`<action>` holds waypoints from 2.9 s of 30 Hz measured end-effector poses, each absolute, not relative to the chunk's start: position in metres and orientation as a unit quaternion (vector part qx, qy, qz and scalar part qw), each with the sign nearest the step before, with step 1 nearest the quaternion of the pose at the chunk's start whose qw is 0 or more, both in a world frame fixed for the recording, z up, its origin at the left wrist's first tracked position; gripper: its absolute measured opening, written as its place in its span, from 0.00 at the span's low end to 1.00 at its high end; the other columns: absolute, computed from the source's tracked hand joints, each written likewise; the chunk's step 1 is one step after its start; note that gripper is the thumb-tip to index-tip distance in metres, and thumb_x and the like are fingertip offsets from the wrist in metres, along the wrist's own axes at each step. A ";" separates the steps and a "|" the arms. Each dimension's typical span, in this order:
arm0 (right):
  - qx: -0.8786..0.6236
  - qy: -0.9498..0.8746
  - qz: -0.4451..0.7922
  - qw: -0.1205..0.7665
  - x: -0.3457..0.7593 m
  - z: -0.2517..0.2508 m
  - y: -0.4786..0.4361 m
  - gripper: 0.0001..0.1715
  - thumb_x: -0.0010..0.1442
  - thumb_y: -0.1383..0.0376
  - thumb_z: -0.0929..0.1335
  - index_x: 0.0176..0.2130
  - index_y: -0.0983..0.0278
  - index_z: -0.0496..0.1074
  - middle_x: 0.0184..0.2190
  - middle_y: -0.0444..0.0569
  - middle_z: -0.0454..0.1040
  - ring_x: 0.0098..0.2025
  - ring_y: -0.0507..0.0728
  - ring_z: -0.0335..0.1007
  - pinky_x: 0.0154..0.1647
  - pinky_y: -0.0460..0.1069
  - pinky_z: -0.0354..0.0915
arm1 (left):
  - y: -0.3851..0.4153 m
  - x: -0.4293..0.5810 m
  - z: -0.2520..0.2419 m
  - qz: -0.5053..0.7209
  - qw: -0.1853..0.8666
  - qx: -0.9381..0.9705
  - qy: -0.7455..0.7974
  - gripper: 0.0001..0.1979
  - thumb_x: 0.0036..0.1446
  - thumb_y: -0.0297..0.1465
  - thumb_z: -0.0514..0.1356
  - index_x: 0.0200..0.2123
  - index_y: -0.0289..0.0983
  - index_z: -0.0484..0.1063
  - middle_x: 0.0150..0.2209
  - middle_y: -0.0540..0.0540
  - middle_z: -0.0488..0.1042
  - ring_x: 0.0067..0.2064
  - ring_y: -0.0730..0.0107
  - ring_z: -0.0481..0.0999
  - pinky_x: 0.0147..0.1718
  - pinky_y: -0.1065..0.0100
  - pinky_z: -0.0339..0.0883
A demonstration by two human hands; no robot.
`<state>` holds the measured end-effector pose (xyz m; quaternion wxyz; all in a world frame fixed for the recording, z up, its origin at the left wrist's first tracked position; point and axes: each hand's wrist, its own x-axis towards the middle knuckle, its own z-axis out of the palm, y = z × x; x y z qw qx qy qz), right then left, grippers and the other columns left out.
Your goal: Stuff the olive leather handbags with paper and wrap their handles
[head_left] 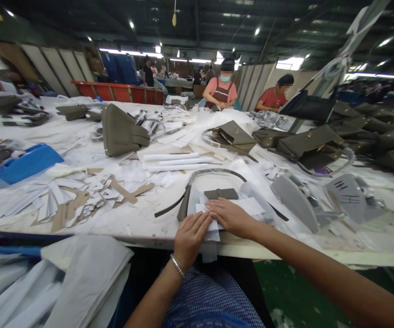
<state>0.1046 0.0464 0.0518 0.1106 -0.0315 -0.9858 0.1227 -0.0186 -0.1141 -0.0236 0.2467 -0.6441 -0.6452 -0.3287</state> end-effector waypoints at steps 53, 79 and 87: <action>0.022 -0.908 0.124 0.400 0.155 -0.032 -0.035 0.15 0.66 0.73 0.63 0.47 0.64 0.76 0.43 0.52 0.81 0.47 0.57 0.78 0.49 0.54 0.75 | -0.120 -0.034 -0.011 -0.312 0.193 -0.689 -0.625 0.20 0.67 0.25 0.54 0.61 0.45 0.66 0.59 0.48 0.71 0.61 0.64 0.69 0.59 0.56 0.66; -0.168 -0.935 0.157 0.271 0.100 0.063 0.028 0.05 0.59 0.66 0.72 0.33 0.56 0.81 0.32 0.41 0.82 0.37 0.56 0.78 0.40 0.50 0.69 | -0.116 -0.030 -0.014 -0.393 0.189 -0.641 -0.632 0.10 0.66 0.26 0.55 0.48 0.38 0.72 0.42 0.44 0.78 0.44 0.64 0.75 0.46 0.62 0.72; -0.118 -0.965 0.167 0.164 0.074 0.059 0.056 0.05 0.54 0.66 0.76 0.30 0.61 0.77 0.39 0.46 0.77 0.44 0.58 0.70 0.48 0.53 0.64 | -0.116 -0.034 -0.018 -0.397 0.187 -0.651 -0.619 0.16 0.65 0.23 0.57 0.55 0.39 0.69 0.50 0.43 0.77 0.48 0.64 0.75 0.49 0.63 0.71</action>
